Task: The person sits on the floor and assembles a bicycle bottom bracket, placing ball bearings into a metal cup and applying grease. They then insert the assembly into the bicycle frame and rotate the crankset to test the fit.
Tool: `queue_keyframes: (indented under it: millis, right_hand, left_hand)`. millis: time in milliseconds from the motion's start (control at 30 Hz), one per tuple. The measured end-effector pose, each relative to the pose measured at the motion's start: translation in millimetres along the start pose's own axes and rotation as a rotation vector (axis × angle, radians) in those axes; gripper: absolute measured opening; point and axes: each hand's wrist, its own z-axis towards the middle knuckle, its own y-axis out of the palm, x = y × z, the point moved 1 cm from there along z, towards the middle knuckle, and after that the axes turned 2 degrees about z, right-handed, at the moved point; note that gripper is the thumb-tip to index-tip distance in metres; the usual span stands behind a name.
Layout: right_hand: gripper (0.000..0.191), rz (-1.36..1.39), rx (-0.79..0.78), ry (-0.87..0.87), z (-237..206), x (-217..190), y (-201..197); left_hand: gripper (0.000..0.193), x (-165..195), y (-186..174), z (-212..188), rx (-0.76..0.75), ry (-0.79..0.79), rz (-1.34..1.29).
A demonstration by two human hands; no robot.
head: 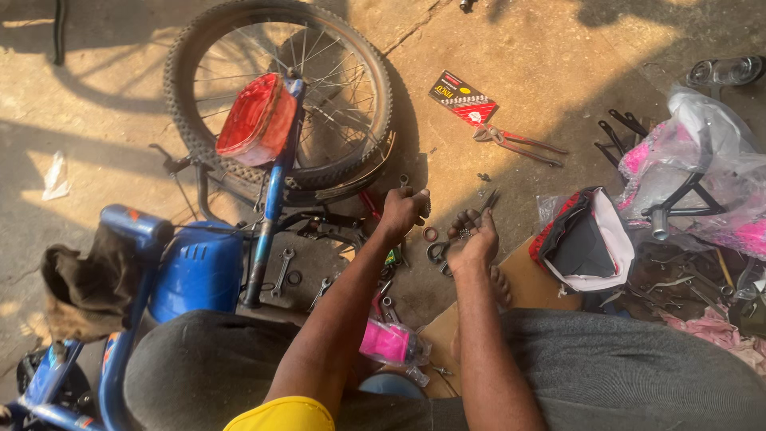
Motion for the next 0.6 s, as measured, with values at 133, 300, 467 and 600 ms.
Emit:
queue_keyframes:
  millis: [133,300,467,600]
  right_hand:
    - [0.034,0.037,-0.086,-0.028,27,-4,-4]
    - [0.032,-0.001,-0.06,0.009,48,7,-19]
    - [0.032,0.009,0.004,0.04,65,5,-19]
    - [0.031,0.045,-0.018,0.054,68,1,-9]
  left_hand:
    - [0.035,-7,28,54,-0.021,-0.034,0.071]
    - [0.039,-24,41,109,-0.083,-0.022,0.408]
    - [0.035,-33,47,143,-0.097,0.081,0.577]
    - [0.037,-35,44,154,-0.117,0.048,0.622]
